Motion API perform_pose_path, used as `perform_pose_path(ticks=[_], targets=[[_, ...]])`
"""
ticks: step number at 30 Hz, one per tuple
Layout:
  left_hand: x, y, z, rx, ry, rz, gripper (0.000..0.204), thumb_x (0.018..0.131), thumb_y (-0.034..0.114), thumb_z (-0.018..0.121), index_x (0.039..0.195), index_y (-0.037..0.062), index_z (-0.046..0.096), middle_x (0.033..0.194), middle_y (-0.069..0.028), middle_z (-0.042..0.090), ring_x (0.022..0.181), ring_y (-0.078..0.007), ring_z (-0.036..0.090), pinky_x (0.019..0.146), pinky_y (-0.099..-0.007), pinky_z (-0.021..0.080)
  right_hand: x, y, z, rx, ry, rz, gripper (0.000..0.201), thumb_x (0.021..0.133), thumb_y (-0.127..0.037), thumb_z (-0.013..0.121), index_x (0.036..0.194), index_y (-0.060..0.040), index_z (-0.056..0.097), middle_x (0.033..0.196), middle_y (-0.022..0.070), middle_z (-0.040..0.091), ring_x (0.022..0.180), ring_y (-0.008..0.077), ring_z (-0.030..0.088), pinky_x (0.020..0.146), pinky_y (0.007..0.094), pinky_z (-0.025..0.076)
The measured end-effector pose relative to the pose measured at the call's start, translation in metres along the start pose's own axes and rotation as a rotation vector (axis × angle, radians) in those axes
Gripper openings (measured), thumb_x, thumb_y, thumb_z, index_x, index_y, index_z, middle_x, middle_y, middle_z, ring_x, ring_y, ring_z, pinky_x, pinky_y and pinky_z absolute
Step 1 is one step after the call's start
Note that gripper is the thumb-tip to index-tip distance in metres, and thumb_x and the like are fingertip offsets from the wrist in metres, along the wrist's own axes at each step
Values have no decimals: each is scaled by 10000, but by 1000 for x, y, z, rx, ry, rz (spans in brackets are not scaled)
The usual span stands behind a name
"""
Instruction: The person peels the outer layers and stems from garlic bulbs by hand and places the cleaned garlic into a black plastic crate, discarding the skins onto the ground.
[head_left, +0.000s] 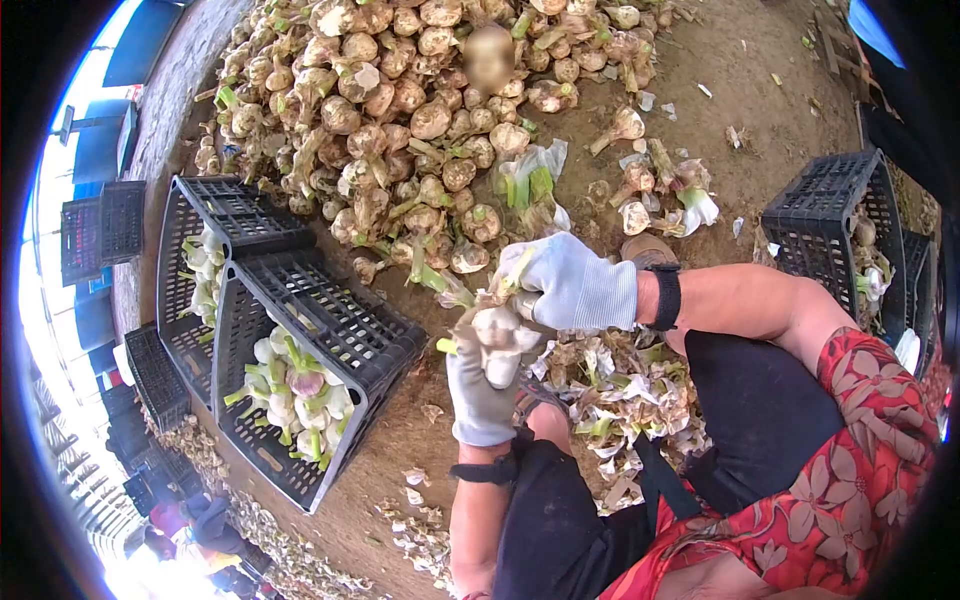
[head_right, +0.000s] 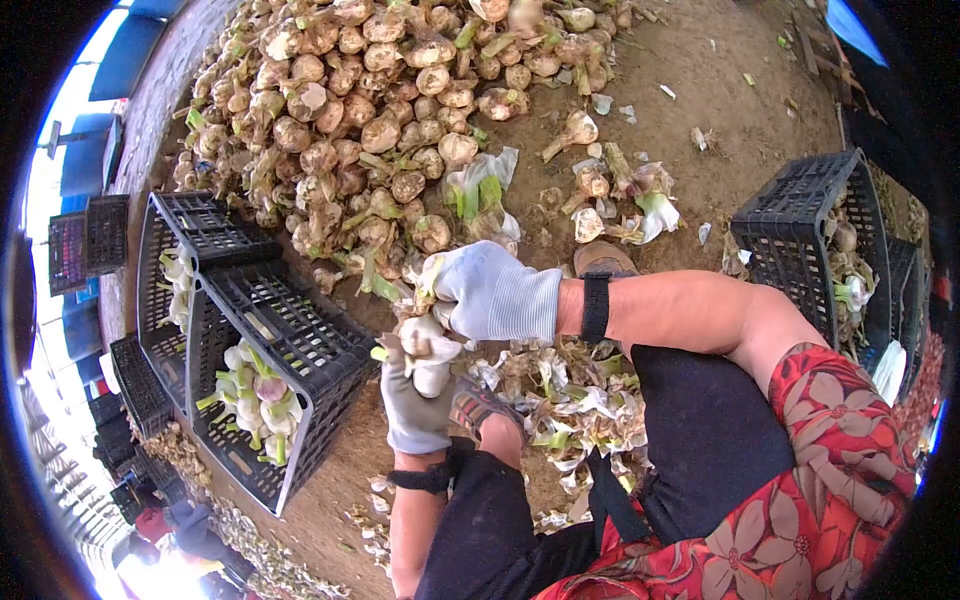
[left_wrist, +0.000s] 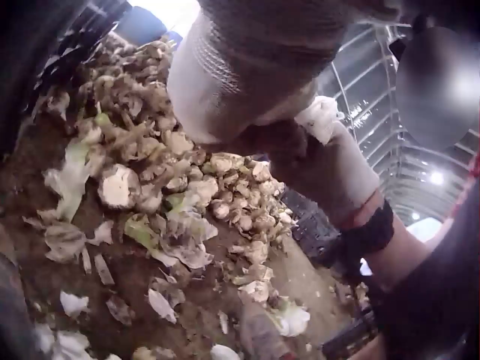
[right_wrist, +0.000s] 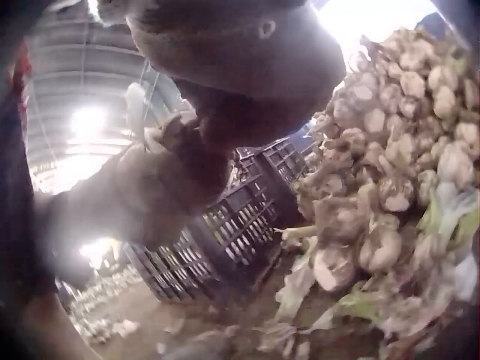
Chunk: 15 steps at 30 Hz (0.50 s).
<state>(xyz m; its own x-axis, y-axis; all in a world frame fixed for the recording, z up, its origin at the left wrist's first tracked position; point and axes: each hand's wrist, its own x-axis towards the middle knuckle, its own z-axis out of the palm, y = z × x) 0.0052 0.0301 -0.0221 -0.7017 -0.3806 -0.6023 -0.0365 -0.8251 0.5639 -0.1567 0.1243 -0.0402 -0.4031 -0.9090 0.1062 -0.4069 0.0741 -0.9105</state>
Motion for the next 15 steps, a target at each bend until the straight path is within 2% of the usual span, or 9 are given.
perform_pose_path(ticks=[2, 3, 6, 7, 10, 11, 13, 14, 15], targets=[[4, 3, -9, -324, -119, -301, 341, 894, 316, 587, 1108, 50, 580, 904, -73, 627, 755, -192, 619, 597, -295, 491, 0, -9, 0, -23, 92, -85, 155, 692, -119, 608, 797, -11, 571, 714, 163, 579, 724, 389, 594, 624, 421, 488], [10, 4, -14, -271, -122, -335, 283, 835, 246, 585, 1062, 77, 597, 865, -84, 631, 676, -210, 604, 525, -301, 455, -2, -6, -1, -49, 52, -61, 189, 730, -130, 609, 878, -12, 605, 804, 168, 624, 760, 363, 622, 654, 396, 503], [10, 11, -9, -225, 43, -385, 285, 804, 212, 581, 1056, 78, 587, 831, -81, 629, 620, -209, 591, 497, -311, 452, -1, -8, -7, 248, -127, 211, 212, 768, -94, 649, 958, 0, 640, 924, 152, 626, 798, 295, 627, 711, 355, 493], [10, 11, -6, -175, 21, -315, 326, 844, 309, 598, 1064, 70, 578, 827, -91, 628, 603, -215, 596, 490, -303, 457, 4, -14, -16, 186, -208, 200, 240, 774, -100, 669, 987, 8, 649, 928, 154, 641, 826, 247, 632, 737, 340, 491], [13, 9, -9, -130, 32, -339, 482, 866, 506, 585, 1075, 72, 562, 799, -94, 621, 624, -223, 615, 507, -311, 480, 3, -10, -9, 406, -99, 202, 235, 802, -129, 651, 987, 15, 667, 840, 136, 692, 797, 179, 659, 718, 312, 503], [12, 6, -13, -67, 34, -261, 523, 864, 527, 591, 1105, 64, 555, 838, -104, 624, 630, -229, 620, 515, -322, 489, 3, -9, -9, 399, -107, 386, 230, 818, -131, 680, 990, 21, 675, 849, 103, 701, 786, 119, 623, 722, 290, 497], [6, 9, -5, 62, 42, -104, 605, 860, 568, 603, 1164, 49, 541, 917, -124, 629, 643, -240, 630, 533, -345, 506, 7, -9, -11, 502, -32, 561, 244, 831, -141, 675, 1010, 25, 675, 858, 110, 704, 786, 125, 622, 725, 284, 496], [3, 7, 6, 421, 254, 208, 653, 834, 409, 718, 1294, 14, 475, 1088, -153, 598, 718, -241, 642, 600, -334, 533, 9, -8, -13, 550, 7, 648, 252, 837, -145, 673, 1020, 28, 675, 862, 113, 705, 785, 128, 622, 727, 281, 495], [5, 7, -1, 1030, 299, 670, 629, 846, 337, 716, 1322, 13, 463, 1172, -152, 574, 693, -231, 643, 595, -334, 525, 9, -2, -14, 674, 5, 636, 284, 843, -163, 670, 1044, 38, 669, 897, 120, 708, 788, 140, 622, 742, 298, 498]])
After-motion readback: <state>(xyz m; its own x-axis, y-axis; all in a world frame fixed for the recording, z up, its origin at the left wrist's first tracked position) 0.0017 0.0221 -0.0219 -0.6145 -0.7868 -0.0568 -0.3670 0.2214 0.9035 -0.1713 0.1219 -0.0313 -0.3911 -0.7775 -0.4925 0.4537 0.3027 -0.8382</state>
